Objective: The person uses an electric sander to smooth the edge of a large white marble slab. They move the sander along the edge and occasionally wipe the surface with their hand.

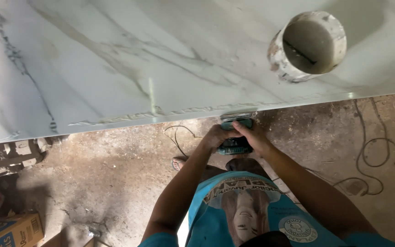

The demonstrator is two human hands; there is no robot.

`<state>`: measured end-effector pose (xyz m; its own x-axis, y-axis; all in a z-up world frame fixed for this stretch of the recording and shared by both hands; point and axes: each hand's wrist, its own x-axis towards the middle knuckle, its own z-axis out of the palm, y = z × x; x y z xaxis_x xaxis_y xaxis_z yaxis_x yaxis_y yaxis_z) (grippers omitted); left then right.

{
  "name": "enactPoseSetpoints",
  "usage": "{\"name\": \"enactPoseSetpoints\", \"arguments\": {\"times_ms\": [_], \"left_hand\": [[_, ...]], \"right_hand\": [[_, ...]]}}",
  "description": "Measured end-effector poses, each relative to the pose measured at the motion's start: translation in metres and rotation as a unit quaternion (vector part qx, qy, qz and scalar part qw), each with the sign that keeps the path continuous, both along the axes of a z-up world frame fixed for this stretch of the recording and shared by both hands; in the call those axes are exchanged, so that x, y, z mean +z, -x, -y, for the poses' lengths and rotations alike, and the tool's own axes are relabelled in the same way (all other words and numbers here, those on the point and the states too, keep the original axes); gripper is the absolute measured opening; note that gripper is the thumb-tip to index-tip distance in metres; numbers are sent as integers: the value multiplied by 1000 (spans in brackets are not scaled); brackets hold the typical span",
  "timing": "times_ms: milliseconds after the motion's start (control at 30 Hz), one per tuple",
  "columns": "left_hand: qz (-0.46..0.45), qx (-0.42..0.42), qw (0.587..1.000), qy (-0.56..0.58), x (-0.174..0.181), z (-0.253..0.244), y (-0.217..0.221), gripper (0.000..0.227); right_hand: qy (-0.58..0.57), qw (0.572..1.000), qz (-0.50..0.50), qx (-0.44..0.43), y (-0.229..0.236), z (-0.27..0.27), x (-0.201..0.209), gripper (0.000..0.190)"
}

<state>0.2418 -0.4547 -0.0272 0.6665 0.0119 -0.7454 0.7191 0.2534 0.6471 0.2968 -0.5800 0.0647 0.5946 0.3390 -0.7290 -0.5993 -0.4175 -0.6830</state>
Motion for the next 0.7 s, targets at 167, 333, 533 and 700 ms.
{"name": "enactPoseSetpoints", "arguments": {"times_ms": [167, 333, 533, 700], "left_hand": [[15, 17, 1000, 16, -29, 76, -36, 79], [41, 33, 997, 60, 0, 121, -67, 90], [30, -31, 999, 5, 5, 116, -64, 75], [31, -46, 998, -39, -1, 65, -41, 79]], "right_hand": [[-25, 993, 6, -114, -22, 66, -9, 84], [-1, 991, 18, -129, -54, 131, -51, 75], [-13, 992, 36, -119, -48, 113, -38, 87], [-9, 994, 33, -102, -19, 59, -20, 97]]}}
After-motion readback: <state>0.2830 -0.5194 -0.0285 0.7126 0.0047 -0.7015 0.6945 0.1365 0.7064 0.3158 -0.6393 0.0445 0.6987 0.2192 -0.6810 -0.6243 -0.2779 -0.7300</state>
